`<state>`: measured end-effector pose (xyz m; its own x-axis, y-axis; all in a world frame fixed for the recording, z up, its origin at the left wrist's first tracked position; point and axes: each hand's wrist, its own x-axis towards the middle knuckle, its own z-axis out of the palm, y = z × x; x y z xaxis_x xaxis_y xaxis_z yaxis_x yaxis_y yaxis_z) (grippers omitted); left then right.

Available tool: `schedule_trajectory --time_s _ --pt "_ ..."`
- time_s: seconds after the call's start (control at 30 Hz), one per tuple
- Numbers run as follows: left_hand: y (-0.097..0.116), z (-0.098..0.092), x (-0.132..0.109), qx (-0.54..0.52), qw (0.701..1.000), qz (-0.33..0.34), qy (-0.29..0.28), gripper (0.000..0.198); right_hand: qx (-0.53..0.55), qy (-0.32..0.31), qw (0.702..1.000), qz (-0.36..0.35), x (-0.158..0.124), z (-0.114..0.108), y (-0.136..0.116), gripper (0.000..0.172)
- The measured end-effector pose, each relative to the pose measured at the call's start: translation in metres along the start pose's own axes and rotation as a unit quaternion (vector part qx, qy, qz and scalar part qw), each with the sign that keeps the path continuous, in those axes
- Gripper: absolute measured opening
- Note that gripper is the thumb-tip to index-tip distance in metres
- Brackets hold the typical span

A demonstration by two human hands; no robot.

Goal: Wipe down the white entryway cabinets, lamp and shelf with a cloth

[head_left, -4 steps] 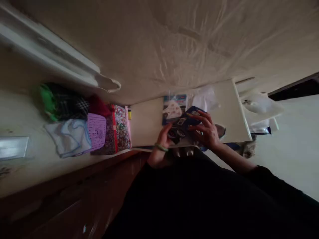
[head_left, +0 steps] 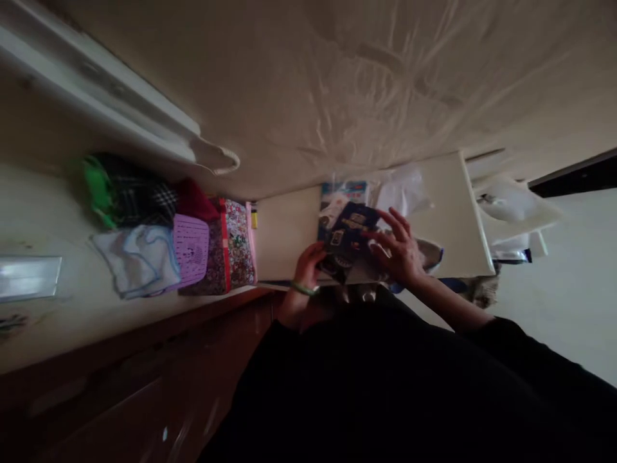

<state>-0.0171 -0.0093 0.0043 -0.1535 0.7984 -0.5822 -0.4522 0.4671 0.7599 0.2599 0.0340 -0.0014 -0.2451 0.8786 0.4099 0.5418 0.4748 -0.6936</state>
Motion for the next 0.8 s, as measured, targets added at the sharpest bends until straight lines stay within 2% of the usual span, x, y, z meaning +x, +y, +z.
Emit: schedule_trajectory --time_s 0.07,0.17,0.3,0.37,0.43,0.53,0.6,0.63,0.7,0.77,0.8 --pt "0.006 -0.016 -0.005 -0.014 0.998 0.028 0.051 0.051 0.014 -0.010 0.998 0.064 0.008 0.010 0.009 0.048" --pt "0.011 -0.035 -0.007 -0.045 0.988 0.067 0.134 0.048 0.015 -0.073 0.987 0.146 0.031 0.032 0.026 0.071" --pt "0.009 -0.046 -0.003 -0.065 0.968 0.095 0.221 0.043 -0.072 -0.162 0.961 0.212 0.076 0.064 0.029 0.095" --pt "0.007 -0.048 0.000 -0.072 0.959 0.100 0.256 0.042 -0.109 -0.188 0.950 0.224 0.094 0.075 0.023 0.099" --pt "0.005 -0.050 0.003 -0.079 0.950 0.100 0.285 0.043 -0.120 -0.200 0.946 0.224 0.105 0.081 0.017 0.089" --pt "0.005 -0.057 0.003 -0.073 0.943 0.102 0.307 0.043 -0.073 -0.182 0.948 0.251 0.107 0.081 0.018 0.046" --pt "0.005 -0.061 0.002 -0.065 0.943 0.102 0.309 0.041 0.015 -0.131 0.941 0.310 0.103 0.075 0.028 0.021" --pt "0.006 -0.062 0.001 -0.064 0.943 0.105 0.309 0.040 0.086 -0.095 0.929 0.347 0.099 0.070 0.035 0.022" --pt "0.005 -0.061 0.001 -0.058 0.945 0.116 0.299 0.037 0.238 -0.029 0.883 0.403 0.093 0.057 0.051 0.032" --pt "0.004 -0.052 0.006 -0.047 0.953 0.136 0.267 0.034 0.334 0.000 0.844 0.420 0.086 0.042 0.066 0.041" --pt "0.003 -0.044 0.011 -0.041 0.958 0.143 0.244 0.033 0.351 -0.001 0.840 0.414 0.082 0.035 0.072 0.044"
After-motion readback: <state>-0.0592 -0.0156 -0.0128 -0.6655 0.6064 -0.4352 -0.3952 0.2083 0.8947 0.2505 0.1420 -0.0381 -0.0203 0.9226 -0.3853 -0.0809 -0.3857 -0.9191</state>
